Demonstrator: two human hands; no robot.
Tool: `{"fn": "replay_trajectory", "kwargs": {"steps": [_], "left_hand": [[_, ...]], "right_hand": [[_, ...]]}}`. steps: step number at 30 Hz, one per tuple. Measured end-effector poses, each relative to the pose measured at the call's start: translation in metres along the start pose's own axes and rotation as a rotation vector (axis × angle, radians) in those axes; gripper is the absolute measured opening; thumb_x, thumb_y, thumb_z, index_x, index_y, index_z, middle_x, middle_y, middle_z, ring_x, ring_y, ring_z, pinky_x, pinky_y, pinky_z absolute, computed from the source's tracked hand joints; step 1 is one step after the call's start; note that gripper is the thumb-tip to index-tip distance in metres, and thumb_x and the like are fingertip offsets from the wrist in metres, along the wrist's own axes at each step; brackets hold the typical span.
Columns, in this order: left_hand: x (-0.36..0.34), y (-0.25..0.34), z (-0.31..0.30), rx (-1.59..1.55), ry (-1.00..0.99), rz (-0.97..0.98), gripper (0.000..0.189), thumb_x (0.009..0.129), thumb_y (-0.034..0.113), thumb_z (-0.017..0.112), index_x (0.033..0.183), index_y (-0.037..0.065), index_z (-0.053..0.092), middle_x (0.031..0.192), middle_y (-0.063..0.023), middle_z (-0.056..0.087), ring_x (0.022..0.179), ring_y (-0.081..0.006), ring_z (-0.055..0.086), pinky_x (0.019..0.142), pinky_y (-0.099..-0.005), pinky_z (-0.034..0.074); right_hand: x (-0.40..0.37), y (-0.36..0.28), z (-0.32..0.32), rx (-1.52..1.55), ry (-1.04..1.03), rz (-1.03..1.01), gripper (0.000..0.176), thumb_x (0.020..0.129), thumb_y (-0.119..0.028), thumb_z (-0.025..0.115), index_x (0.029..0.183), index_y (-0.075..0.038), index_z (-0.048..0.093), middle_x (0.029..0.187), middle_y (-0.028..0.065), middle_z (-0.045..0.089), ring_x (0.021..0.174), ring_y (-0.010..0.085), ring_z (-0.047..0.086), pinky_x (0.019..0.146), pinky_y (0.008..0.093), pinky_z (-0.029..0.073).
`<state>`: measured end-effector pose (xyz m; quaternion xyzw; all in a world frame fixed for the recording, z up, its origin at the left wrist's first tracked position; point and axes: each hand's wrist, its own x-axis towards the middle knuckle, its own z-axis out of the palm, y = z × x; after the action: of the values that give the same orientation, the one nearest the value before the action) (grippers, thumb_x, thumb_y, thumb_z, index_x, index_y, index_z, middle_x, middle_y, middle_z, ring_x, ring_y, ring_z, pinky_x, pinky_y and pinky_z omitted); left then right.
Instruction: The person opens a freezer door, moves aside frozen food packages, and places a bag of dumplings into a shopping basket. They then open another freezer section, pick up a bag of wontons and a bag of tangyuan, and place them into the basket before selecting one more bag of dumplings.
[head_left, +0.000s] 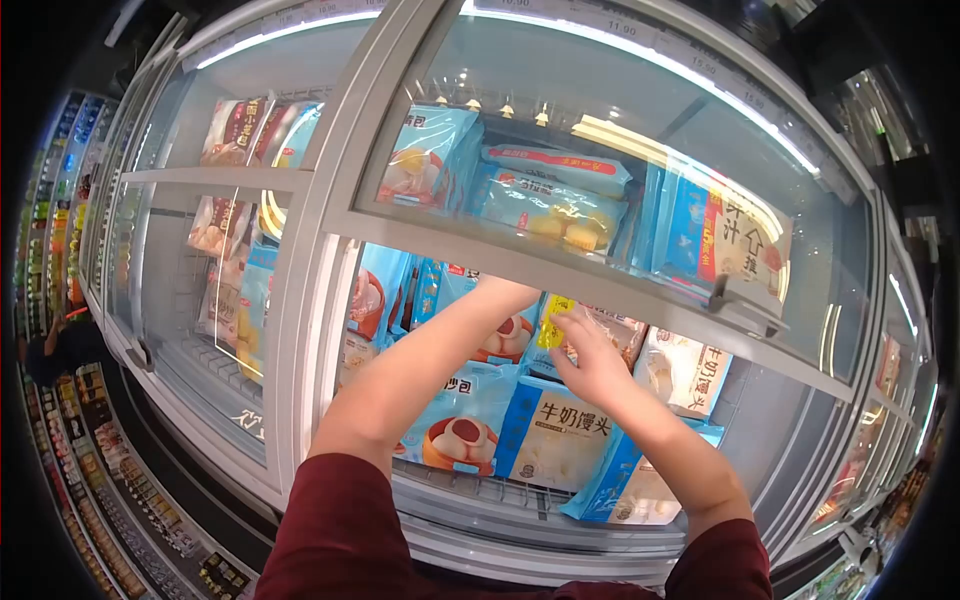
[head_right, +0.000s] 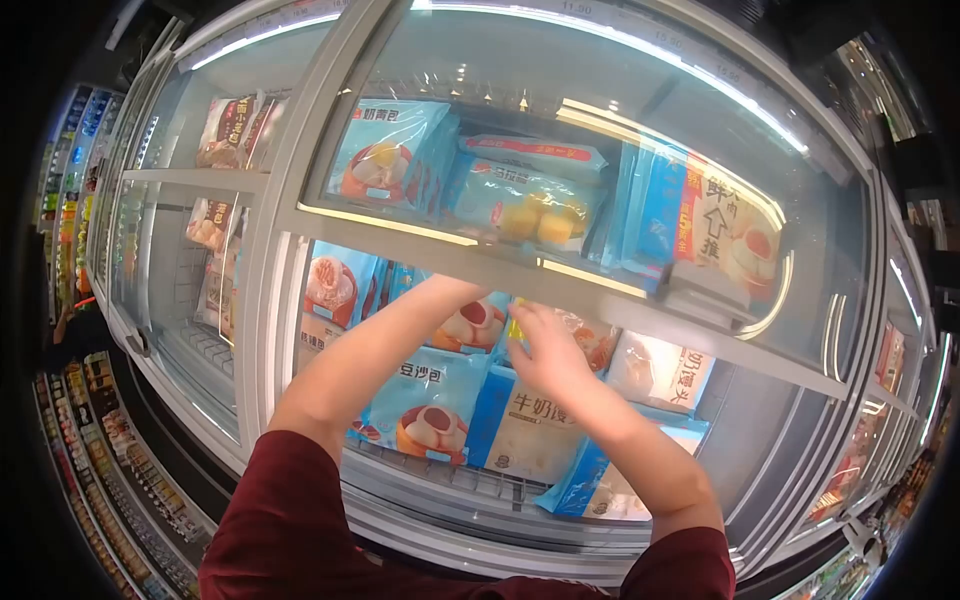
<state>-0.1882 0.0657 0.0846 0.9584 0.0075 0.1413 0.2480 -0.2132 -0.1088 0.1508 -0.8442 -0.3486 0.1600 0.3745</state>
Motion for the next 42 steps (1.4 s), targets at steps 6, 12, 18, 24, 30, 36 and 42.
{"fn": "replay_trajectory", "kwargs": {"steps": [6, 12, 18, 24, 30, 36, 42], "left_hand": [[-0.022, 0.130, -0.150, -0.202, -0.360, 0.216, 0.016, 0.074, 0.016, 0.052, 0.079, 0.001, 0.055, 0.076, -0.0160, 0.054, 0.073, -0.0316, 0.053, 0.064, -0.0410, 0.042], [0.001, 0.104, -0.173, 0.178, 0.217, 0.345, 0.041, 0.075, 0.019, 0.055, 0.112, 0.003, 0.047, 0.119, -0.0166, 0.045, 0.111, -0.0334, 0.041, 0.089, -0.0420, 0.036], [-0.030, 0.100, -0.153, 0.223, 0.163, 0.253, 0.045, 0.080, 0.029, 0.049, 0.115, 0.001, 0.047, 0.123, -0.0142, 0.044, 0.115, -0.0329, 0.039, 0.093, -0.0464, 0.032], [-0.113, 0.119, -0.178, 0.127, 0.006, 0.257, 0.043, 0.080, 0.029, 0.048, 0.113, 0.001, 0.048, 0.120, -0.0173, 0.045, 0.111, -0.0359, 0.042, 0.091, -0.0445, 0.034], [-0.196, 0.145, -0.187, 0.092, 0.039, 0.196, 0.040, 0.079, 0.027, 0.049, 0.109, 0.001, 0.050, 0.118, -0.0185, 0.046, 0.110, -0.0382, 0.042, 0.088, -0.0448, 0.035], [-0.258, 0.168, -0.190, 0.093, 0.100, 0.067, 0.038, 0.078, 0.026, 0.051, 0.107, 0.001, 0.050, 0.118, -0.0168, 0.047, 0.109, -0.0375, 0.043, 0.086, -0.0450, 0.037], [-0.302, 0.194, -0.204, 0.027, -0.054, -0.104, 0.046, 0.081, 0.035, 0.047, 0.116, 0.004, 0.046, 0.128, -0.0138, 0.038, 0.120, -0.0328, 0.032, 0.096, -0.0500, 0.024]], "right_hand": [[-0.040, -0.095, -0.140, -0.469, 0.532, -0.240, 0.025, 0.071, -0.002, 0.054, 0.096, -0.003, 0.054, 0.098, 0.0157, 0.054, 0.092, 0.0327, 0.050, 0.079, 0.0384, 0.040], [-0.018, -0.064, -0.164, -0.718, 0.497, -0.015, 0.029, 0.072, -0.015, 0.058, 0.098, -0.003, 0.051, 0.094, 0.0146, 0.052, 0.085, 0.0320, 0.050, 0.075, 0.0406, 0.041], [-0.039, -0.073, -0.144, -0.766, 0.521, 0.051, 0.030, 0.070, -0.018, 0.060, 0.093, -0.003, 0.050, 0.088, 0.0142, 0.051, 0.081, 0.0318, 0.049, 0.067, 0.0412, 0.042], [-0.114, -0.104, -0.116, -0.761, 0.376, 0.047, 0.033, 0.070, -0.021, 0.060, 0.093, -0.001, 0.048, 0.088, 0.0158, 0.048, 0.083, 0.0318, 0.048, 0.066, 0.0416, 0.042], [-0.183, -0.134, -0.080, -0.759, 0.294, 0.024, 0.040, 0.071, -0.029, 0.060, 0.093, 0.002, 0.047, 0.087, 0.0156, 0.047, 0.083, 0.0311, 0.046, 0.067, 0.0408, 0.041], [-0.231, -0.155, -0.058, -0.768, 0.226, 0.000, 0.046, 0.071, -0.034, 0.060, 0.094, 0.004, 0.045, 0.087, 0.0167, 0.046, 0.083, 0.0321, 0.046, 0.067, 0.0415, 0.041], [-0.246, -0.161, -0.048, -0.730, 0.256, -0.022, 0.042, 0.068, -0.029, 0.063, 0.088, 0.003, 0.045, 0.085, 0.0175, 0.045, 0.080, 0.0335, 0.046, 0.066, 0.0425, 0.040]]}}
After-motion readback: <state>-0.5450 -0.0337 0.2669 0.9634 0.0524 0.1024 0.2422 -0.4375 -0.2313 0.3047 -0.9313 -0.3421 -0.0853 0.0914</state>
